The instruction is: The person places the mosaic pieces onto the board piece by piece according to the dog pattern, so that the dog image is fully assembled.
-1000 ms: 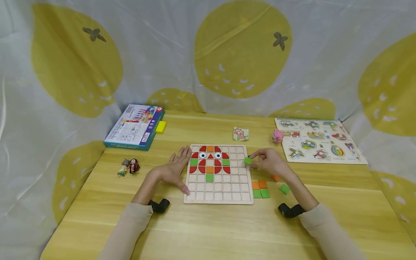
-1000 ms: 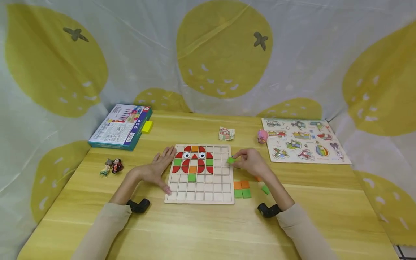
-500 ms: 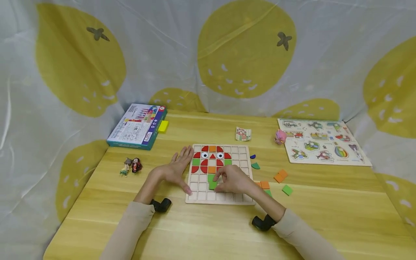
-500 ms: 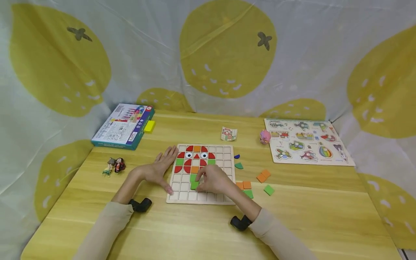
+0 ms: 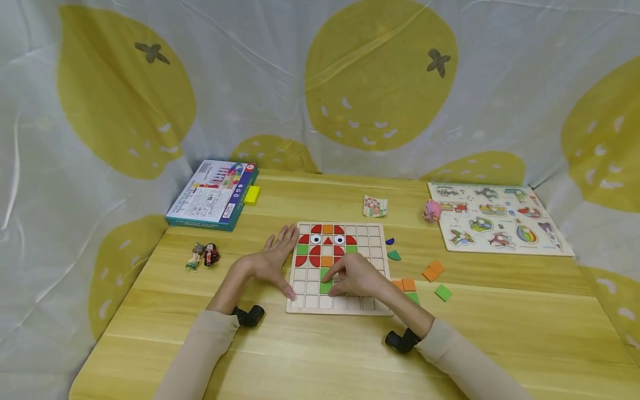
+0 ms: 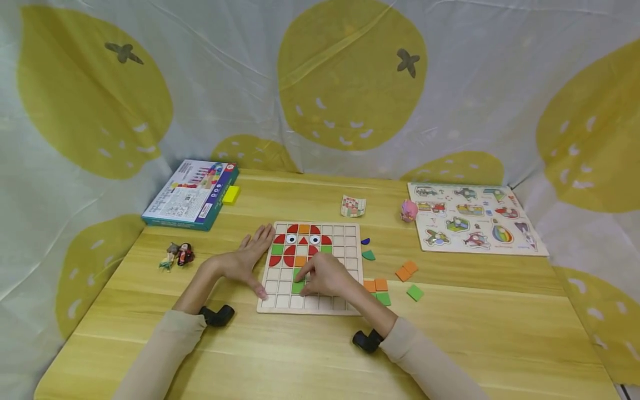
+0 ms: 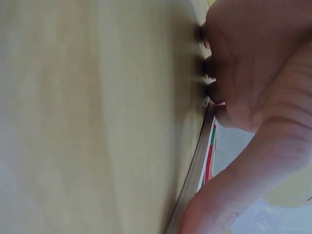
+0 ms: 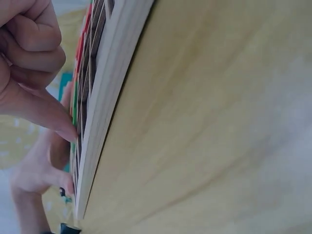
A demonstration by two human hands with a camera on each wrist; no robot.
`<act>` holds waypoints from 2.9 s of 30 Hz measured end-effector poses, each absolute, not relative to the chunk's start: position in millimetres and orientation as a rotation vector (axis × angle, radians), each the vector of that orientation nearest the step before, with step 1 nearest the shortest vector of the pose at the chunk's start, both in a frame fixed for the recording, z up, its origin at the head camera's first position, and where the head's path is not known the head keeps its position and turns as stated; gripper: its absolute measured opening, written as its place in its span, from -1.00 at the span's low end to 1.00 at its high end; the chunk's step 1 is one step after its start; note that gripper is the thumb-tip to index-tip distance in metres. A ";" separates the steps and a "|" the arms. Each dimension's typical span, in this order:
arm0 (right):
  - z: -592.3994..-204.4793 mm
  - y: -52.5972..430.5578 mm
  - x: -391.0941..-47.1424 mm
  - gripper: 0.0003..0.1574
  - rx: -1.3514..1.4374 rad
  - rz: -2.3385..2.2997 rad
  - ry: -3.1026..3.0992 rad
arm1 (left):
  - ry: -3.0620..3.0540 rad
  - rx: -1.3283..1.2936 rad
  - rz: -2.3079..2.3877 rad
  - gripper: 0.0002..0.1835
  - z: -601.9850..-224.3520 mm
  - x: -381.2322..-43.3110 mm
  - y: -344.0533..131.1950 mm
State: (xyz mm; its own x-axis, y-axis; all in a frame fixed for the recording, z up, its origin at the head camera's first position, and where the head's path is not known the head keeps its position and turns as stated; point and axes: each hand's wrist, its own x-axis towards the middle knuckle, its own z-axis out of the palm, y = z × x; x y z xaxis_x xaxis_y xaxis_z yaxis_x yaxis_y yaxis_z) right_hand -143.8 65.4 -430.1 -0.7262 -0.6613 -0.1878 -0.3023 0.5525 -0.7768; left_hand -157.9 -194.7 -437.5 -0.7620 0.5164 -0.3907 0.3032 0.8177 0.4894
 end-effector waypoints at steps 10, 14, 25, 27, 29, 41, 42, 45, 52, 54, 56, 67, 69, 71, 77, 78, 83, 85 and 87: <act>-416.0 112.7 -154.0 -0.66 -0.715 -1.096 2.310 | 2.477 0.603 0.570 0.64 -439.4 -158.4 -194.8; -413.2 165.8 -158.3 -0.65 -0.654 -1.104 2.388 | 2.474 0.583 0.556 0.65 -439.0 -156.8 -196.1; -421.7 258.7 -138.0 -0.45 -0.439 -1.082 2.278 | 2.478 0.575 0.568 0.65 -437.2 -154.9 -197.8; -425.4 257.9 -134.2 -0.46 -0.463 -1.072 2.263 | 2.480 0.574 0.564 0.66 -437.4 -154.9 -197.5; -427.9 253.7 -132.5 -0.47 -0.497 -1.072 2.269 | 2.482 0.578 0.561 0.66 -436.6 -155.4 -197.1; -430.7 244.9 -136.3 -0.54 -0.459 -0.992 2.416 | 2.478 0.619 0.571 0.65 -437.9 -156.6 -195.7; -430.6 243.7 -136.7 -0.51 -0.447 -0.997 2.414 | 2.478 0.620 0.571 0.65 -438.0 -156.5 -195.8; -431.2 239.5 -137.9 -0.43 -0.407 -1.014 2.389 | 2.480 0.620 0.566 0.65 -438.4 -156.5 -196.3; -432.6 240.4 -145.2 -0.59 -0.355 -1.023 2.435 | 2.480 0.609 0.562 0.65 -438.8 -156.8 -196.6; -432.3 242.5 -148.4 -0.60 -0.348 -1.010 2.457 | 2.480 0.602 0.561 0.65 -438.5 -156.3 -197.3; -432.1 245.6 -151.1 -0.59 -0.351 -0.997 2.467 | 2.481 0.600 0.560 0.65 -438.2 -155.8 -198.1; -422.9 241.5 -147.0 -0.68 -0.374 -0.992 2.503 | 2.487 0.601 0.558 0.65 -438.3 -155.8 -200.3; -419.4 224.4 -142.9 -0.69 -0.397 -1.029 2.487 | 2.486 0.597 0.550 0.65 -438.7 -156.0 -200.5; -417.9 200.5 -139.0 -0.69 -0.439 -1.073 2.450 | 2.489 0.598 0.550 0.66 -439.0 -156.2 -200.5; -424.9 120.0 -126.0 -0.72 -0.558 -1.109 2.362 | 2.498 0.629 0.556 0.64 -440.7 -157.0 -198.6; -426.3 109.2 -123.5 -0.73 -0.569 -1.102 2.356 | 2.497 0.630 0.550 0.64 -440.6 -157.0 -198.1; -428.6 77.8 -114.2 -0.71 -0.642 -1.046 2.393 | 2.490 0.620 0.545 0.64 -439.6 -156.3 -195.7; -426.7 73.4 -113.7 -0.68 -0.675 -1.018 2.420 | 2.486 0.612 0.552 0.64 -439.3 -156.4 -195.8; -425.7 71.3 -115.2 -0.67 -0.724 -0.994 2.425 | 2.483 0.603 0.554 0.64 -439.2 -156.6 -196.2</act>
